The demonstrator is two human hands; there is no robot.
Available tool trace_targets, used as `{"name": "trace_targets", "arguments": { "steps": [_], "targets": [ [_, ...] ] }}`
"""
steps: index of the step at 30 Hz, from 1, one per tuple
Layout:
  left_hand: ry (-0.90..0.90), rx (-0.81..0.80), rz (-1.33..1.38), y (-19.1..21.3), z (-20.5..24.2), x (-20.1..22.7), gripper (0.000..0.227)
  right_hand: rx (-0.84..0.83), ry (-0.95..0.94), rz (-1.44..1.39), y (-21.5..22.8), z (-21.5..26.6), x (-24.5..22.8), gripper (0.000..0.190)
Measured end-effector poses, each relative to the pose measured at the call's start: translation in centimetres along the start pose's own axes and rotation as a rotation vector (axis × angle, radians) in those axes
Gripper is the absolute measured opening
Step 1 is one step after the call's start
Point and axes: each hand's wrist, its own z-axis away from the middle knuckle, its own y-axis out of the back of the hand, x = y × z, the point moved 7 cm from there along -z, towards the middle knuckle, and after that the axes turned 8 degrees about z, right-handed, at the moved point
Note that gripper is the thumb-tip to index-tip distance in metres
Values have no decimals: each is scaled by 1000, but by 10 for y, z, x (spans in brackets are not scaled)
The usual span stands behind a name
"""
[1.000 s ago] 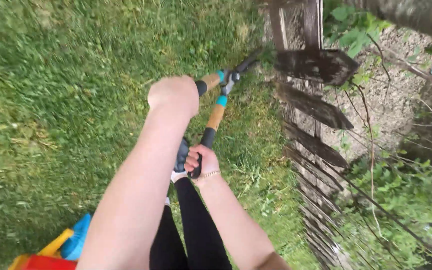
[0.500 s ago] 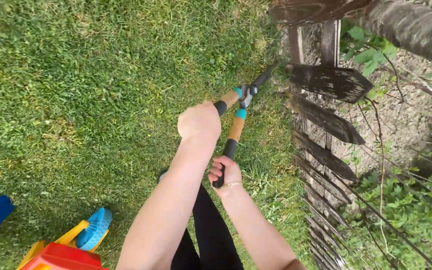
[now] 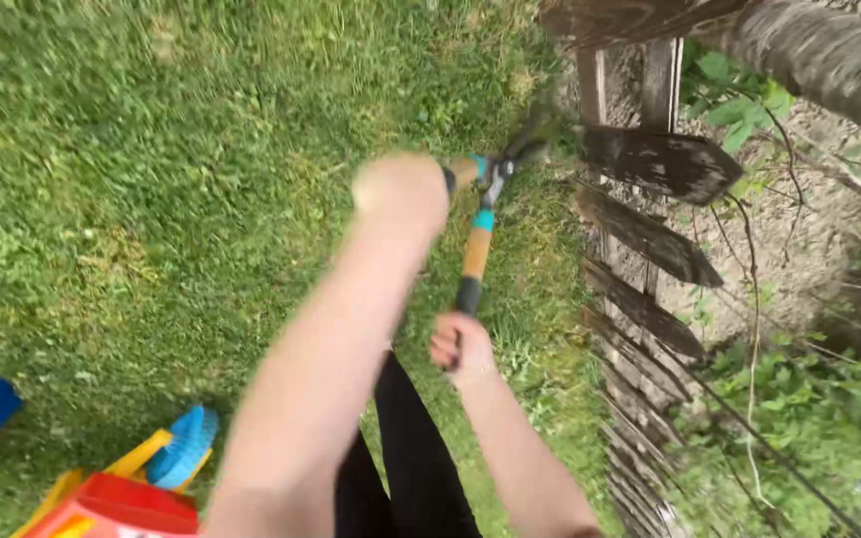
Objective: The person uses garden shears to trim grass and weeds along a wooden fence line. They move a white plastic chair and a pink cushion out of the way to access the area, then continue trimming the vegetation near the fence.
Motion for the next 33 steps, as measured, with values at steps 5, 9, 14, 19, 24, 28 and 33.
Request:
{"name": "trace_targets", "arguments": {
  "steps": [5, 9, 14, 19, 24, 28, 33],
  "targets": [
    [71, 50, 64, -62, 3, -4, 31, 270, -132, -275, -21, 0, 6, 26],
    [78, -125, 186, -26, 66, 17, 36, 256, -98, -260, -7, 6, 24, 29],
    [46, -29, 165, -73, 33, -9, 40, 168, -150, -248, 26, -2, 25, 33],
    [78, -134, 207, -87, 25, 3, 35, 0, -55, -254, 44, 23, 5, 26],
    [115, -181, 225, -44, 33, 33, 37, -191, -62, -337, 57, 27, 7, 16],
    [131, -345, 81, -15, 40, 53, 48, -148, -37, -323, 45, 47, -7, 15],
    [57, -240, 165, -26, 37, 69, 47, -106, -48, -342, 28, 49, -19, 11]
  ]
}}
